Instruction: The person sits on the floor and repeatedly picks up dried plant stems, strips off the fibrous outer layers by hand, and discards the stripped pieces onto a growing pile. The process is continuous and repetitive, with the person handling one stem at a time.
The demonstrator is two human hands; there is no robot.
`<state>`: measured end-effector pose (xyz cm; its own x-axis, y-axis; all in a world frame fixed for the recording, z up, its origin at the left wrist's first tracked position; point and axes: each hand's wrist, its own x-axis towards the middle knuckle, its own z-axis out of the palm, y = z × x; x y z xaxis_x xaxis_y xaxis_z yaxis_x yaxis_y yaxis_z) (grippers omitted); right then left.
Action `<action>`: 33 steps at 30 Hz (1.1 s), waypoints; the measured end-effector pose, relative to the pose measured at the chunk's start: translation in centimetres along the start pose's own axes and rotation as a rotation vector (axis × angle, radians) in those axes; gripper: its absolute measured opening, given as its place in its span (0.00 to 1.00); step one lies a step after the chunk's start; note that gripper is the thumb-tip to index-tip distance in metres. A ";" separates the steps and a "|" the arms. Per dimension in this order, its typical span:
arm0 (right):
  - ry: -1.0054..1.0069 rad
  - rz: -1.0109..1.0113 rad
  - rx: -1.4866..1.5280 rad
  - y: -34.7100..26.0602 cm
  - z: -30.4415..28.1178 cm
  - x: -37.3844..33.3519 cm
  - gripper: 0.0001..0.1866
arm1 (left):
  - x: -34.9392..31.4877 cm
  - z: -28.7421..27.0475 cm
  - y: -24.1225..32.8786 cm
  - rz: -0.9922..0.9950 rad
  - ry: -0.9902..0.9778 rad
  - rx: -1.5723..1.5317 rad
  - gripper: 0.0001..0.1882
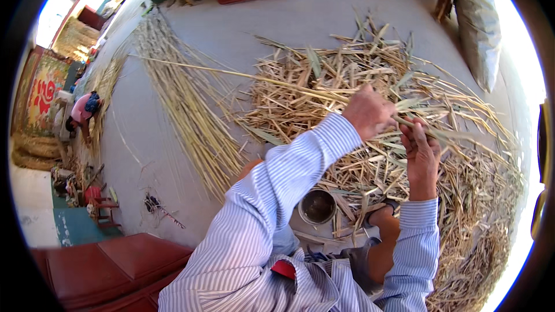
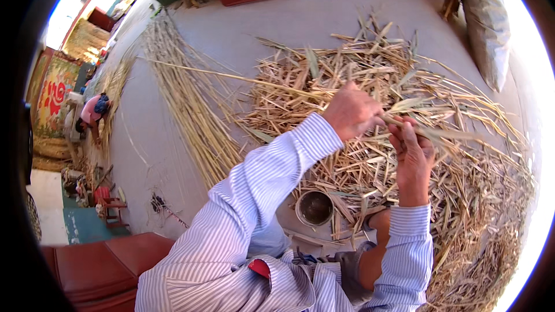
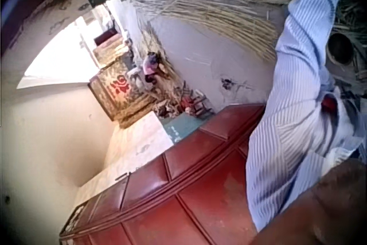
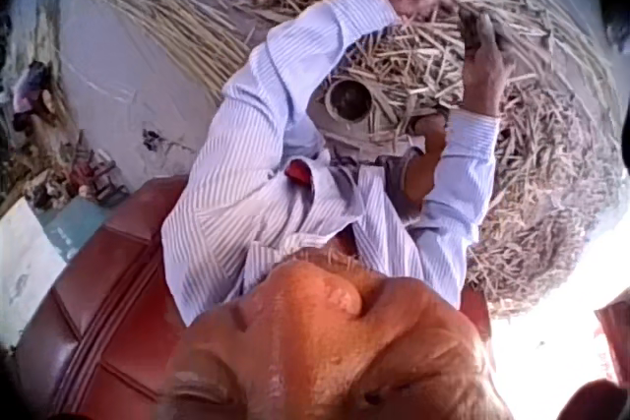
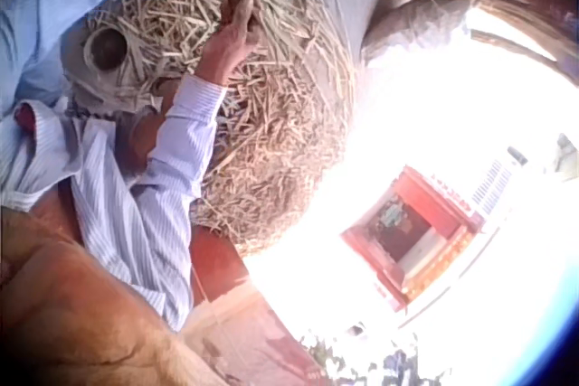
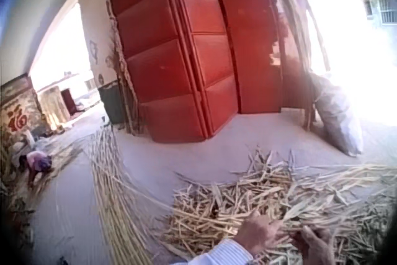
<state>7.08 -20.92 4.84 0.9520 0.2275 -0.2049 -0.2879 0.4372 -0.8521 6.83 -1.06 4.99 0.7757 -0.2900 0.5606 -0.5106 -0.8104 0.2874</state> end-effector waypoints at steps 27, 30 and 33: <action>0.234 -0.018 -0.118 -3.5 -6.1 -0.7 0.12 | 1.2 -5.0 -4.7 -0.537 0.100 -0.337 0.10; 0.252 -0.022 -0.114 -4.2 -5.8 -1.1 0.12 | 0.5 -2.2 -4.1 -0.242 -0.120 0.181 0.13; 0.274 -0.041 -0.104 -4.5 -6.1 -1.3 0.12 | 1.0 -1.7 -2.9 -0.271 -0.250 -0.058 0.16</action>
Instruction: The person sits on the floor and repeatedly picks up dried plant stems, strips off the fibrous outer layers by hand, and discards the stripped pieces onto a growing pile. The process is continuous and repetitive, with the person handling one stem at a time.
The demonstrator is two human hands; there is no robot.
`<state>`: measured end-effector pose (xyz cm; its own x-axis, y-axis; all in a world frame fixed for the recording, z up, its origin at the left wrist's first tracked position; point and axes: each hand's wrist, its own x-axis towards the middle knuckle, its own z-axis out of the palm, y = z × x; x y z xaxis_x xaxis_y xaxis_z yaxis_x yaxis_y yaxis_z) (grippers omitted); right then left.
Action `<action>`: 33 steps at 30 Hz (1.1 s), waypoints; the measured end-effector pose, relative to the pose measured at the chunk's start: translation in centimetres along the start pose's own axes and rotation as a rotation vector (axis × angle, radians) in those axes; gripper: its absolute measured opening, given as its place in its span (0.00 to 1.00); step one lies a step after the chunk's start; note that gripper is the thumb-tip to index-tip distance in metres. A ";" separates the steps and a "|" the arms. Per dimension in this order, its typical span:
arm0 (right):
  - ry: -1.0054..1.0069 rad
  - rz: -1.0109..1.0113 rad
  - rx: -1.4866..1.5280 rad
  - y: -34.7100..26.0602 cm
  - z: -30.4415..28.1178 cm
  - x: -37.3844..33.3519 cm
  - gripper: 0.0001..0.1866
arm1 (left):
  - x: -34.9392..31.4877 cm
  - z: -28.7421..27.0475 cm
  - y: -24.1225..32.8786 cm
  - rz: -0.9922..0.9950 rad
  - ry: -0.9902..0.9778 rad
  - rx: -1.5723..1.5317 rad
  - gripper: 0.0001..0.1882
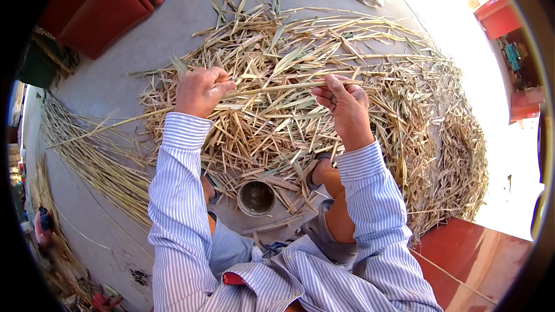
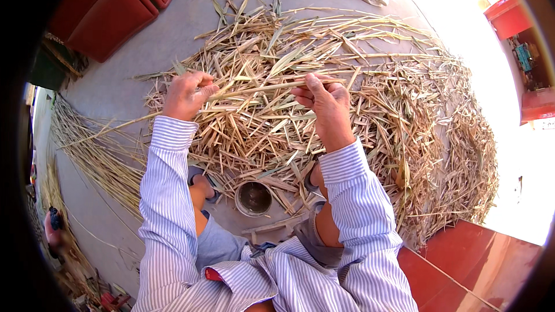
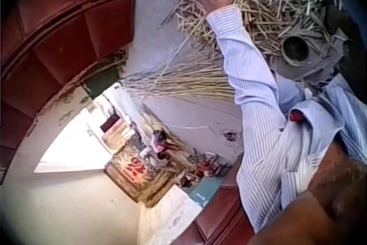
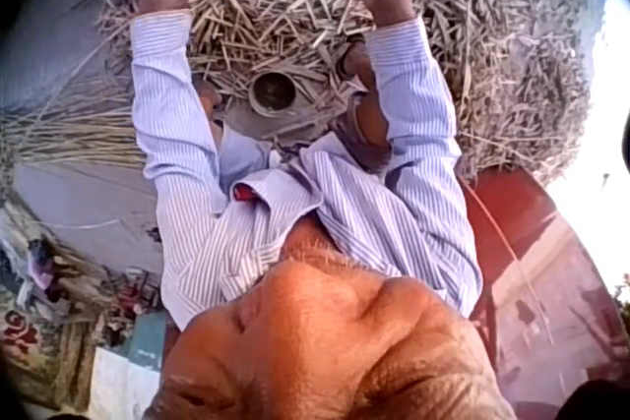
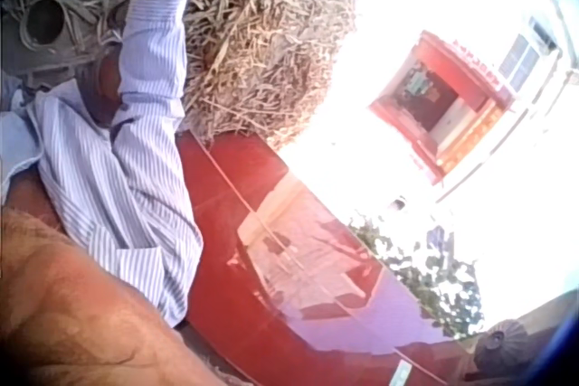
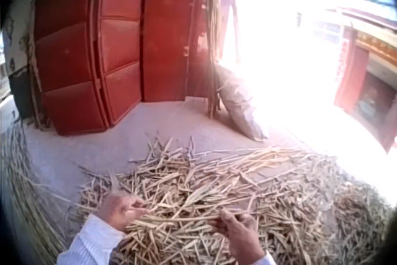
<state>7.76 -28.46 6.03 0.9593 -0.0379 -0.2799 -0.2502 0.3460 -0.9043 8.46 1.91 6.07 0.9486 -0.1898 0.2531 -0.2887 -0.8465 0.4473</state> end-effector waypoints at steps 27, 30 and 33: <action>0.162 -0.052 0.030 -1.7 -3.3 0.8 0.16 | -0.3 2.2 3.2 -0.212 0.463 -0.770 0.10; 0.182 -0.069 0.003 -1.4 -4.1 1.1 0.16 | 0.6 -0.5 -0.3 -0.334 0.608 -0.793 0.13; 0.225 -0.073 -0.032 -2.1 -4.4 1.1 0.18 | 0.6 0.4 -0.7 -0.094 0.420 -0.319 0.17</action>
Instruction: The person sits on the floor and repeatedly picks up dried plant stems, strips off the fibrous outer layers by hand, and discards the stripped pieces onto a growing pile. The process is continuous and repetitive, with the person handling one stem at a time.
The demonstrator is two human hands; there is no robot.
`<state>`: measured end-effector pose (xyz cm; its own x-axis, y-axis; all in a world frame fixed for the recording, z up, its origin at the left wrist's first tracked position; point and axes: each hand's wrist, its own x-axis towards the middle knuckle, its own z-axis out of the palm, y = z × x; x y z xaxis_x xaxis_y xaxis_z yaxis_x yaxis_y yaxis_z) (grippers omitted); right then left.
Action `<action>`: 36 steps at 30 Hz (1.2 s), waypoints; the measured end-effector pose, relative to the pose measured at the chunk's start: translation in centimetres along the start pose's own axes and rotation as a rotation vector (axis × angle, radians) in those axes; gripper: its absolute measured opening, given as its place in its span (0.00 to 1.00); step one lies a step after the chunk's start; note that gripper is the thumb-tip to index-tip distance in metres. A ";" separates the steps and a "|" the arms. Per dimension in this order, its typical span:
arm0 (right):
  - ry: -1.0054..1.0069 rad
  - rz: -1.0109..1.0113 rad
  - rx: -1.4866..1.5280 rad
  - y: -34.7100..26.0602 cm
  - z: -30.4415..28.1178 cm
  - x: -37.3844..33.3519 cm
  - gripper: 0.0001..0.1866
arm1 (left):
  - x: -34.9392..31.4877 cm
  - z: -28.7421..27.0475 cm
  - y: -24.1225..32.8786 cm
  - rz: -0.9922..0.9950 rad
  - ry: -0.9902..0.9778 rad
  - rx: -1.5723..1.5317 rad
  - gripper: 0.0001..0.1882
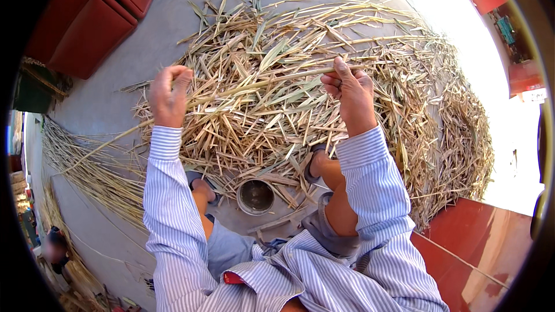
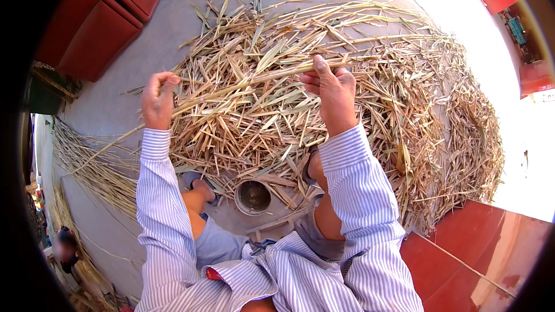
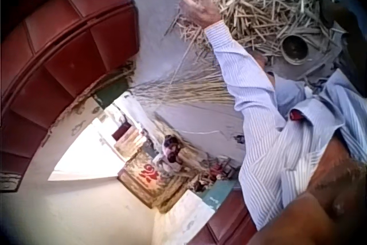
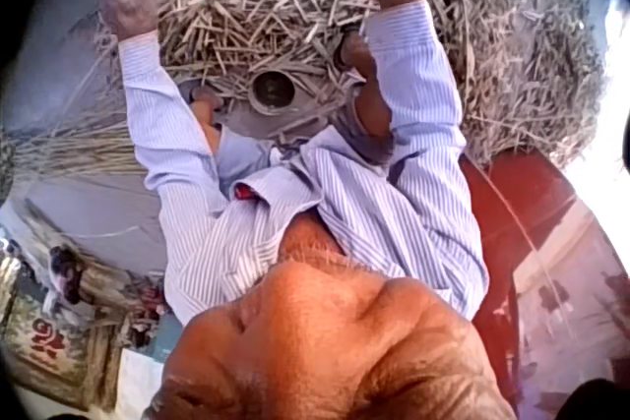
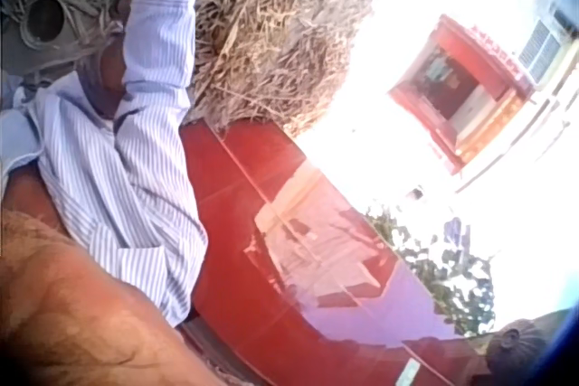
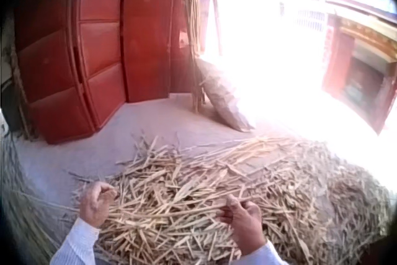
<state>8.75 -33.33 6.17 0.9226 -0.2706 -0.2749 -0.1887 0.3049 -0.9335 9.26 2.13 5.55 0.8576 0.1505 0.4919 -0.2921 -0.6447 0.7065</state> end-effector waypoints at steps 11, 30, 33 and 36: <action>0.007 0.069 0.113 0.2 -0.2 0.2 0.16 | -0.2 2.1 5.1 0.446 -0.265 0.357 0.14; -0.076 -0.049 0.122 0.2 1.6 -1.9 0.15 | -0.8 2.9 3.6 0.504 -0.247 0.532 0.27; -0.151 -0.030 0.131 0.3 2.2 -2.2 0.14 | -1.4 3.8 5.0 0.477 -0.323 0.297 0.17; -0.170 -0.016 0.165 0.1 2.6 -2.6 0.15 | -1.1 3.7 6.0 0.500 -0.222 0.234 0.09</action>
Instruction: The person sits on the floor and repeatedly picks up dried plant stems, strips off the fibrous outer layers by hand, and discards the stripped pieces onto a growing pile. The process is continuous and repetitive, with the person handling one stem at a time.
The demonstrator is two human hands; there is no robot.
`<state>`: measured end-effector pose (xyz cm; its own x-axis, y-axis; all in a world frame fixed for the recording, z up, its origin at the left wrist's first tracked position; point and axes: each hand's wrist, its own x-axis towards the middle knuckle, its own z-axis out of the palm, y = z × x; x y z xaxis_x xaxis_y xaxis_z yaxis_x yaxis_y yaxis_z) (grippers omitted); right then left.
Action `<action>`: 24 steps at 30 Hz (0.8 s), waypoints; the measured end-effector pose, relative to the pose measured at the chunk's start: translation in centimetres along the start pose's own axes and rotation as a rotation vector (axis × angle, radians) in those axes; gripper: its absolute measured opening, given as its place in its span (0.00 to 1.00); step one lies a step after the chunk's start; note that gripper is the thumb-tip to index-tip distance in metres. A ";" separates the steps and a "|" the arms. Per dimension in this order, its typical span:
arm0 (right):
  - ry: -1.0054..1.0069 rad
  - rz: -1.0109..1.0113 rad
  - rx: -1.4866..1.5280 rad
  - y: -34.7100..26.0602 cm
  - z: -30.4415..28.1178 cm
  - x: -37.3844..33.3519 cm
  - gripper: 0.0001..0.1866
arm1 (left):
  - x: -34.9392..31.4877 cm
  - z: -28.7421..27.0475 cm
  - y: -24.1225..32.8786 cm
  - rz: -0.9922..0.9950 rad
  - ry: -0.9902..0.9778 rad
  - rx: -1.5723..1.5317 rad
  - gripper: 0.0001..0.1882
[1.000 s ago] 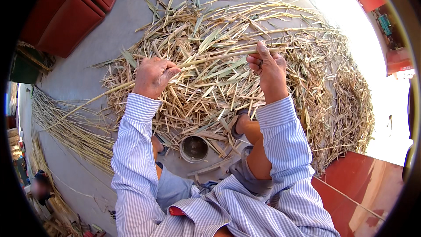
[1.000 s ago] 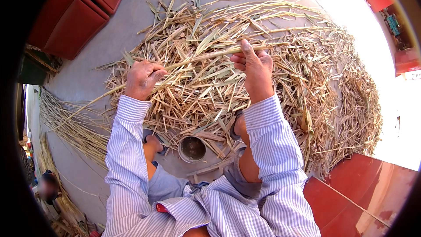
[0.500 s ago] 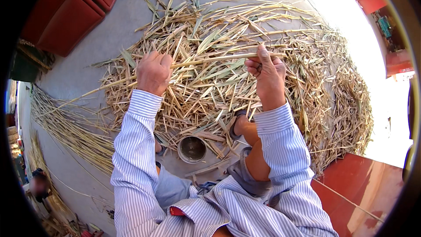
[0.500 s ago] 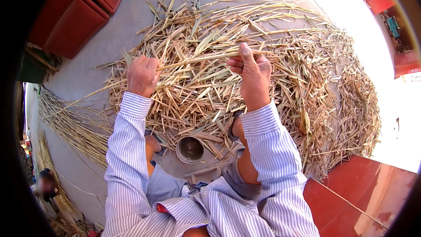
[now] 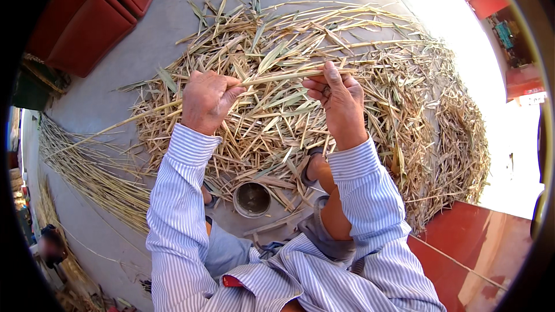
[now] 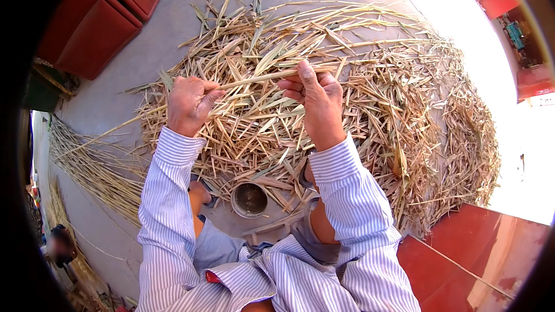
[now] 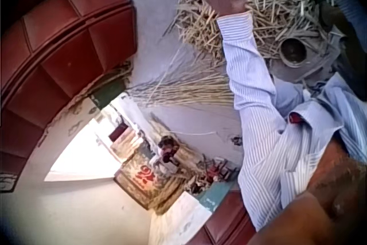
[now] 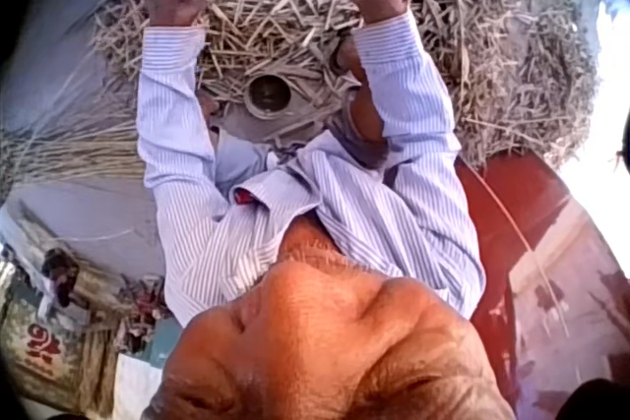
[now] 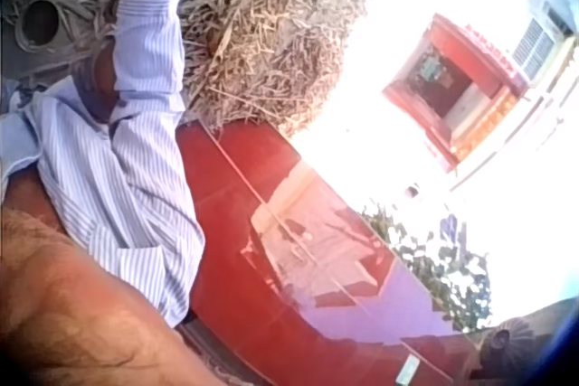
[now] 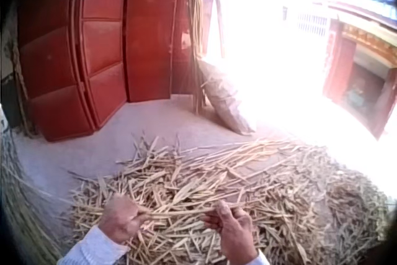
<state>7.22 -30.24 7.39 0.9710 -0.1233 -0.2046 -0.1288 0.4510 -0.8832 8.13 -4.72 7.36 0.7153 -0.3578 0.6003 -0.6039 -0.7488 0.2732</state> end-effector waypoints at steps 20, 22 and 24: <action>-0.372 -0.160 -0.169 0.6 1.9 -1.8 0.17 | 1.1 -0.7 3.1 -0.088 -0.171 -0.218 0.17; -0.371 -0.216 -0.234 0.7 2.1 -1.9 0.18 | 1.4 -0.8 3.2 -0.163 -0.183 -0.298 0.16; -0.347 -0.212 -0.241 0.7 2.2 -1.8 0.19 | 1.6 -1.3 3.5 -0.239 -0.256 -0.385 0.14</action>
<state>5.84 -27.74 8.11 0.9855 0.1311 0.1078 0.0764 0.2244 -0.9715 6.74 -7.20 10.23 0.8831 -0.3632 0.2970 -0.4642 -0.5843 0.6656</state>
